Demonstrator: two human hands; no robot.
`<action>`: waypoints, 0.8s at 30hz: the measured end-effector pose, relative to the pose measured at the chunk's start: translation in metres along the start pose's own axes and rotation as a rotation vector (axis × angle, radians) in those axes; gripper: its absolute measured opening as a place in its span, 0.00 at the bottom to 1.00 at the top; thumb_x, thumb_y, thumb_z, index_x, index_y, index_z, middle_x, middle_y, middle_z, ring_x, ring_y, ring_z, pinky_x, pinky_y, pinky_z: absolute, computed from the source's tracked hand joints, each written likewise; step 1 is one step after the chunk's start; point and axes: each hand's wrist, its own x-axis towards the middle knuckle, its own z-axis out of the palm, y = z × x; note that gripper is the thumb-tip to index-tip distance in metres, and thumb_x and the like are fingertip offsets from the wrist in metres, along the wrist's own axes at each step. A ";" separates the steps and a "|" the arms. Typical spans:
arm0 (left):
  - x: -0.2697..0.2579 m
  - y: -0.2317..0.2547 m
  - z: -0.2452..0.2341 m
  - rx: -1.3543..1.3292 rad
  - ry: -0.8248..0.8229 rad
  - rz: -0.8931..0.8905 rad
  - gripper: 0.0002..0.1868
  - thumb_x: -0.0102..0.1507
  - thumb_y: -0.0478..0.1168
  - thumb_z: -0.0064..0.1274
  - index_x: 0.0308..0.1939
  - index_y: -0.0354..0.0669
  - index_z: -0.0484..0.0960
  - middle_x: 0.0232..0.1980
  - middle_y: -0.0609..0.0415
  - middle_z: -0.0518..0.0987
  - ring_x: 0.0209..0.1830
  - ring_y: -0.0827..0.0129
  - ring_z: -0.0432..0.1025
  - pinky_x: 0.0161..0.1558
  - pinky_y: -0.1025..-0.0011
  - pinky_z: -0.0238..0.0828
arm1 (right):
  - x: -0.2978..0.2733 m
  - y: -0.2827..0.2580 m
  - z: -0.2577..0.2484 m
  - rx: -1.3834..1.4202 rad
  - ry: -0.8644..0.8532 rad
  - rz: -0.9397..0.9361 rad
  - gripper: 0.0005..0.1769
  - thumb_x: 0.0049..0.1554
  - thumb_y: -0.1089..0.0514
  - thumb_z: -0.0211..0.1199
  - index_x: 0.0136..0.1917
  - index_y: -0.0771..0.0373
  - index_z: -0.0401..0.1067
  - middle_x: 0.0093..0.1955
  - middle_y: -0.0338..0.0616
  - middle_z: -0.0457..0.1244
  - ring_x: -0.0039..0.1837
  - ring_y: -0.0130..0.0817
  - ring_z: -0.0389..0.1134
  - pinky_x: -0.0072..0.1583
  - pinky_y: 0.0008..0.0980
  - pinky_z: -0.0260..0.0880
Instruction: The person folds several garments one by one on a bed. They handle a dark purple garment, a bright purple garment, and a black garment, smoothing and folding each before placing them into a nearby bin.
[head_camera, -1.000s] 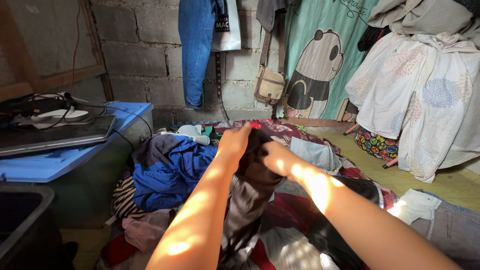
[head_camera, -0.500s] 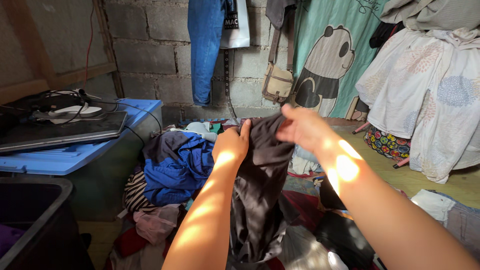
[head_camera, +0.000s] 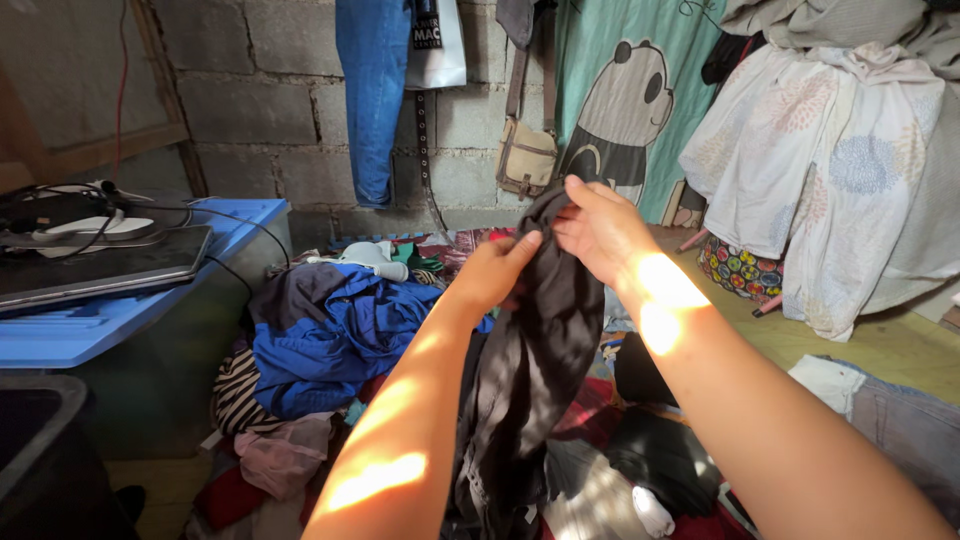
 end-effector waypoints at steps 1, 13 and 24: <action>0.004 -0.006 0.002 -0.019 0.045 0.018 0.29 0.66 0.59 0.49 0.48 0.34 0.83 0.40 0.42 0.80 0.31 0.59 0.77 0.29 0.61 0.78 | -0.003 0.003 0.001 -0.040 -0.031 -0.034 0.12 0.63 0.50 0.61 0.49 0.60 0.67 0.52 0.46 0.68 0.57 0.43 0.71 0.64 0.47 0.70; 0.063 -0.109 0.104 -0.272 0.492 0.027 0.21 0.69 0.47 0.44 0.47 0.30 0.82 0.43 0.41 0.83 0.44 0.58 0.74 0.50 0.63 0.67 | -0.005 0.077 -0.095 -1.078 0.067 -0.088 0.14 0.56 0.54 0.65 0.51 0.64 0.69 0.44 0.40 0.68 0.49 0.30 0.68 0.52 0.33 0.69; 0.206 -0.155 0.101 -0.580 0.489 0.198 0.22 0.75 0.45 0.42 0.41 0.24 0.78 0.39 0.48 0.76 0.41 0.67 0.64 0.46 0.64 0.66 | 0.079 0.130 -0.171 -1.072 -0.003 0.585 0.22 0.60 0.51 0.50 0.57 0.66 0.75 0.52 0.47 0.71 0.50 0.38 0.70 0.53 0.39 0.71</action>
